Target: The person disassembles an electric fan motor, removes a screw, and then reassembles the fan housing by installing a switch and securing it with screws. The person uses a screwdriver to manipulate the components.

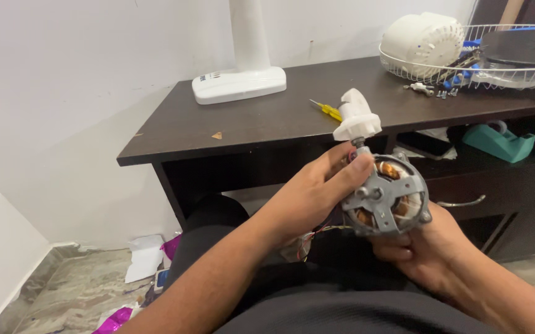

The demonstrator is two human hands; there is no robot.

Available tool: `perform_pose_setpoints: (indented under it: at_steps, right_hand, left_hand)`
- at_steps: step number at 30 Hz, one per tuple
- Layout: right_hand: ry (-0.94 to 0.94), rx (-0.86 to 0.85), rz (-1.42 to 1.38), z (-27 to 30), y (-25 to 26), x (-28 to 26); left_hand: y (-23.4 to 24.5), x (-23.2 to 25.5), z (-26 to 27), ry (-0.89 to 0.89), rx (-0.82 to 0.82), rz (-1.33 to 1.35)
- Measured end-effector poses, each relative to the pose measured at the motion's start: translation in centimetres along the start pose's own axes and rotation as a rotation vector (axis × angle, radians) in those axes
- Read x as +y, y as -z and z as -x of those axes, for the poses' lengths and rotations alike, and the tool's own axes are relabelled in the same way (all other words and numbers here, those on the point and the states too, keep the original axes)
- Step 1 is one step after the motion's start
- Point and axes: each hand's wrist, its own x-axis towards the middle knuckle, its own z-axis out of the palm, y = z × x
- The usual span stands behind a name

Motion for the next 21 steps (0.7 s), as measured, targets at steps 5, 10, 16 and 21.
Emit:
perform_pose_setpoints:
  at_steps: [5, 10, 16, 21]
  right_hand:
    - [-0.308, -0.136, -0.291, 2.7, -1.3, 0.1]
    - [-0.471, -0.119, -0.485, 3.2, -2.6, -0.4]
    - [-0.591, -0.546, -0.581, 0.8, -0.2, 0.5]
    - [-0.553, -0.352, -0.757, 0.0, 1.4, 1.0]
  left_hand:
    - [-1.4, 1.9, -0.6, 0.026, -0.011, 0.187]
    - [-1.7, 1.3, -1.0, 0.196, 0.071, 0.217]
    - [-1.7, -0.1, -1.8, 0.095, 0.032, 0.049]
    - [-1.5, 0.0, 0.8, 0.008, 0.336, -0.546]
